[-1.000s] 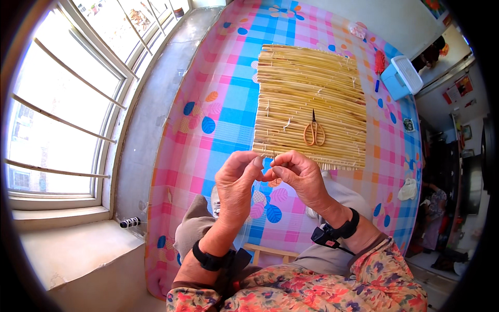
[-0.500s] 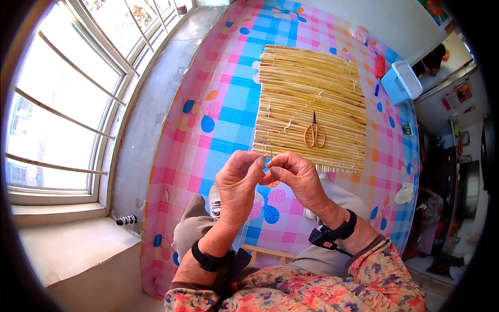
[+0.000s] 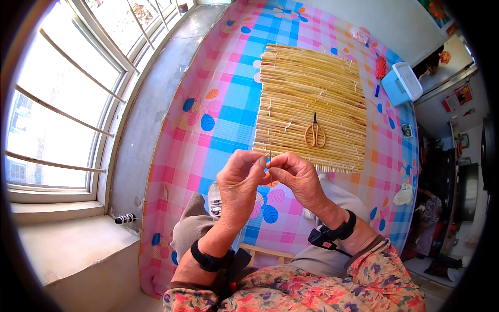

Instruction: The person sews together a mat made of bamboo slats using a needle and thread, pulling the thread through the slats to bind them.

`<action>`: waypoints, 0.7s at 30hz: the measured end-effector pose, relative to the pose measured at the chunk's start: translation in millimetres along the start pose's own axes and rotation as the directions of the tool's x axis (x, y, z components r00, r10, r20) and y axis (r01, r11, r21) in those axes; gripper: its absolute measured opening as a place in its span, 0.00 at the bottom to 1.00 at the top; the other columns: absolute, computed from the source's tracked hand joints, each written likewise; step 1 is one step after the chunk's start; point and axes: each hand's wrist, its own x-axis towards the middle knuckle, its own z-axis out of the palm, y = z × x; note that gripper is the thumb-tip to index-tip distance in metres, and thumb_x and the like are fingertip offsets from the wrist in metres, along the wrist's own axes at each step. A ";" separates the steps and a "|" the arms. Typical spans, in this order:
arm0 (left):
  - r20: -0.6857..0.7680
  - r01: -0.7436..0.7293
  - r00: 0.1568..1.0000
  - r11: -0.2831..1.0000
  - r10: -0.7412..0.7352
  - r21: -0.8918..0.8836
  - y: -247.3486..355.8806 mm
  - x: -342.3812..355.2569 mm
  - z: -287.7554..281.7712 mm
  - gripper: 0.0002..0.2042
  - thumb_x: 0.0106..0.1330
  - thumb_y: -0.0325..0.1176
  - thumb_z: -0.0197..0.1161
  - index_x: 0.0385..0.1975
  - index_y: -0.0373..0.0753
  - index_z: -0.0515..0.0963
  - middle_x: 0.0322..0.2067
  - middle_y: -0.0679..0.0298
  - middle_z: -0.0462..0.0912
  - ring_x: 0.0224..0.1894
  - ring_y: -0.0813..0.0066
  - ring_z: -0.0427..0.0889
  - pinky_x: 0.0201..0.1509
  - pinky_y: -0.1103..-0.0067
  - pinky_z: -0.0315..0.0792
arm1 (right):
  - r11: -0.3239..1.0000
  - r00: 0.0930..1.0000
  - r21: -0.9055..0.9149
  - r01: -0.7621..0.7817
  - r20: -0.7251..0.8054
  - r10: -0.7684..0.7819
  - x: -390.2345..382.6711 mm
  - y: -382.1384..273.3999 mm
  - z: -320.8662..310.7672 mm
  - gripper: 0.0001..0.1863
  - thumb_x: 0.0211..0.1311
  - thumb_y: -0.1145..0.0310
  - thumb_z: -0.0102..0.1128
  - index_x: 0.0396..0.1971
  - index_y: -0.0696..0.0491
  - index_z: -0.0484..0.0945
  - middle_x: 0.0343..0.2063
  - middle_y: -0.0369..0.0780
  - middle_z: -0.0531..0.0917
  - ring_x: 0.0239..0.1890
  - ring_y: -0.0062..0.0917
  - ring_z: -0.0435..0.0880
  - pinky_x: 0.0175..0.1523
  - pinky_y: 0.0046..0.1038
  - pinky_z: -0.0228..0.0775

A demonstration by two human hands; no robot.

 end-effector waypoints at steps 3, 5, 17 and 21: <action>0.018 -0.006 1.000 1.000 0.005 0.030 -0.6 -0.2 -1.4 0.01 0.63 0.23 0.58 0.33 0.34 0.74 0.28 0.70 0.75 0.31 0.88 0.74 0.30 0.87 0.73 | 1.000 1.000 0.007 0.005 0.005 -0.005 0.0 0.3 0.0 0.10 0.63 0.70 0.56 0.40 0.59 0.73 0.33 0.38 0.79 0.37 0.23 0.82 0.45 0.23 0.74; 0.016 0.002 1.000 1.000 -0.003 0.030 -0.4 -0.3 -1.1 0.01 0.63 0.22 0.58 0.32 0.34 0.74 0.28 0.70 0.75 0.31 0.88 0.73 0.31 0.87 0.73 | 1.000 1.000 0.011 0.002 0.007 -0.002 -0.2 -0.1 0.2 0.10 0.63 0.70 0.57 0.40 0.59 0.73 0.33 0.38 0.79 0.37 0.23 0.82 0.45 0.23 0.75; 0.001 0.008 1.000 1.000 -0.008 0.009 0.4 -0.3 0.4 0.01 0.62 0.22 0.58 0.32 0.34 0.75 0.27 0.70 0.75 0.28 0.88 0.74 0.28 0.88 0.72 | 1.000 1.000 0.020 0.000 0.017 0.000 -0.6 -0.7 0.8 0.10 0.63 0.71 0.56 0.40 0.60 0.73 0.34 0.38 0.79 0.38 0.22 0.81 0.46 0.24 0.75; 0.001 0.004 1.000 1.000 -0.004 0.008 0.6 -0.2 0.2 0.01 0.62 0.22 0.58 0.32 0.34 0.75 0.27 0.70 0.75 0.28 0.88 0.73 0.28 0.88 0.71 | 1.000 1.000 0.004 0.006 0.018 -0.007 -0.8 -1.6 1.4 0.10 0.63 0.71 0.56 0.40 0.60 0.72 0.34 0.38 0.79 0.38 0.22 0.81 0.47 0.25 0.75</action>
